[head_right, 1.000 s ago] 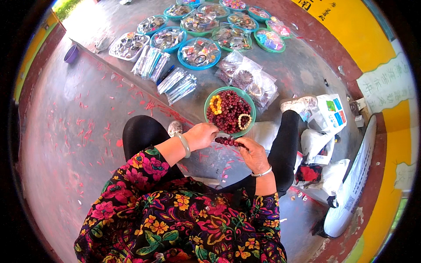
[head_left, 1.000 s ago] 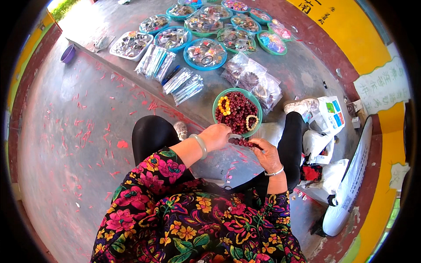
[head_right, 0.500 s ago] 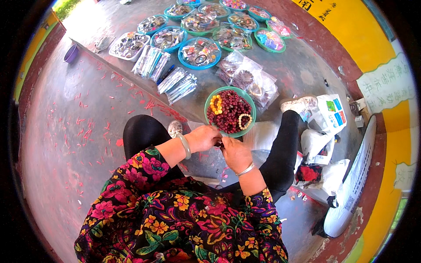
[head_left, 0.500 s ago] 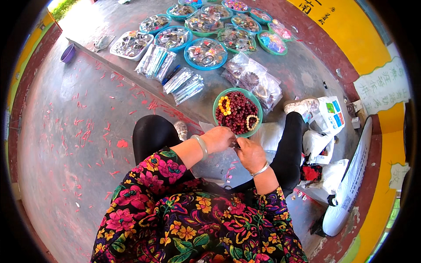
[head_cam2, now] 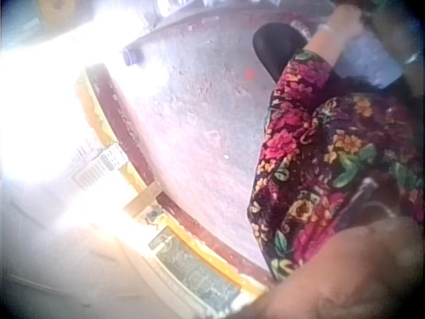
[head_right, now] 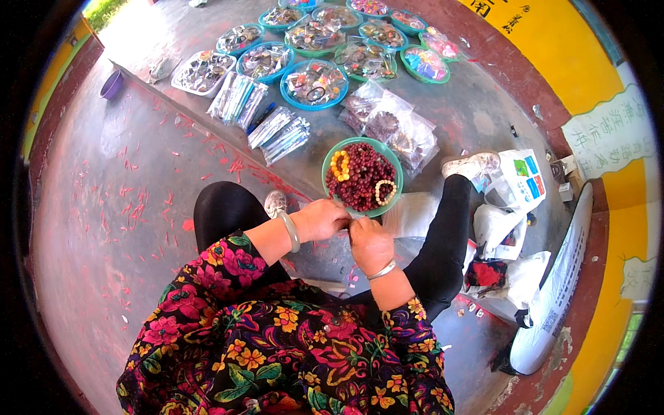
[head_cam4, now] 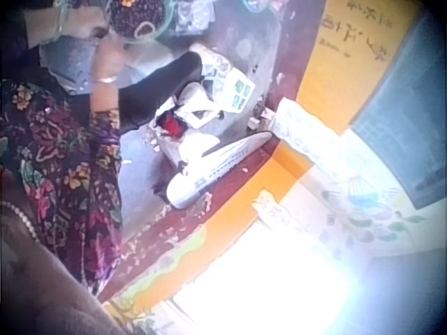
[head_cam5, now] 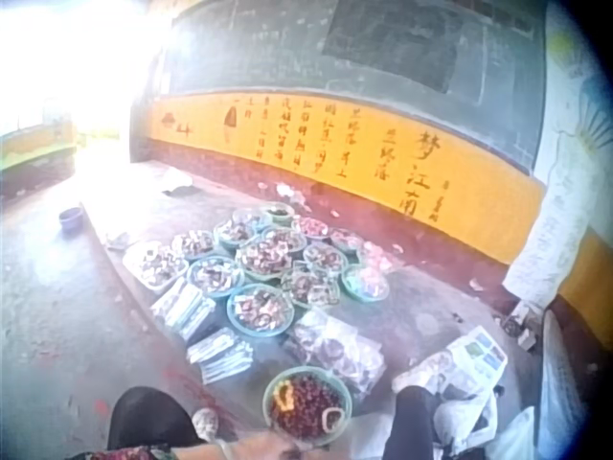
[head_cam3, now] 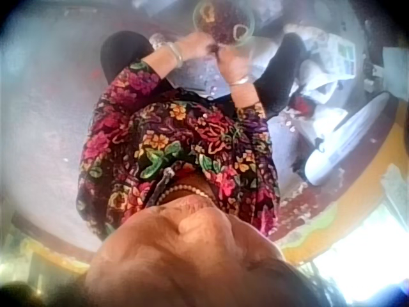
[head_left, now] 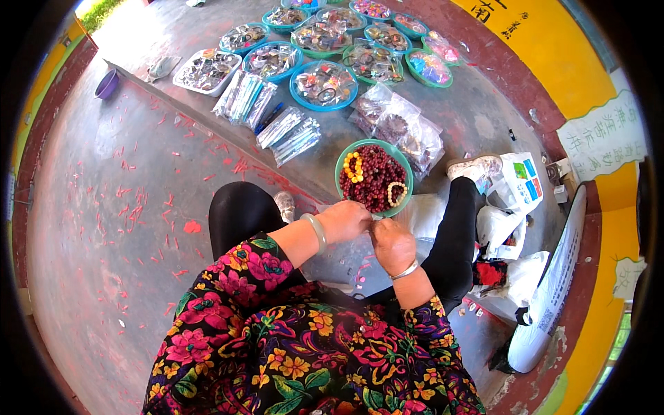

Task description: The person sits on the floor and repeatedly picks up beaded bracelets from a green bowl, places them into small clear plastic bags, and sets the filled bags aside. The workspace includes multiple pre-packaged items and a digital scale.

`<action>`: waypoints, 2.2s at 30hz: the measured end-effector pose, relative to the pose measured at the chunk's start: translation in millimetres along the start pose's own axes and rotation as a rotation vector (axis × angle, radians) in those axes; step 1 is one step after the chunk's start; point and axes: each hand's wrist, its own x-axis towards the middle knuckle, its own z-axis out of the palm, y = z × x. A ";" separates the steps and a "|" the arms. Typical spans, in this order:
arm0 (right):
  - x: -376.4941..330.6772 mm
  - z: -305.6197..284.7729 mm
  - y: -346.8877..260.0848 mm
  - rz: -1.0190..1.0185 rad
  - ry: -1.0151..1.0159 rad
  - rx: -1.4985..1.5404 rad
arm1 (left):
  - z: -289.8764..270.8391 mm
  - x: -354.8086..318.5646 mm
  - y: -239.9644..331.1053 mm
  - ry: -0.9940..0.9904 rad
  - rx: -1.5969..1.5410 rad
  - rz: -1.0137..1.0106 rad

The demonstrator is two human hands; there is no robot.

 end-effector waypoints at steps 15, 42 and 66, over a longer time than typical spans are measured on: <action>-19.8 14.7 60.8 0.664 0.101 1.163 | -22.0 0.2 1.9 0.104 -0.227 0.033; -21.1 6.1 45.6 0.557 -0.087 1.300 | -46.6 -2.6 13.6 -0.034 -0.547 0.013; -2.4 -1.8 23.5 0.875 0.175 1.936 | -40.8 0.3 15.1 -0.110 -1.529 -0.290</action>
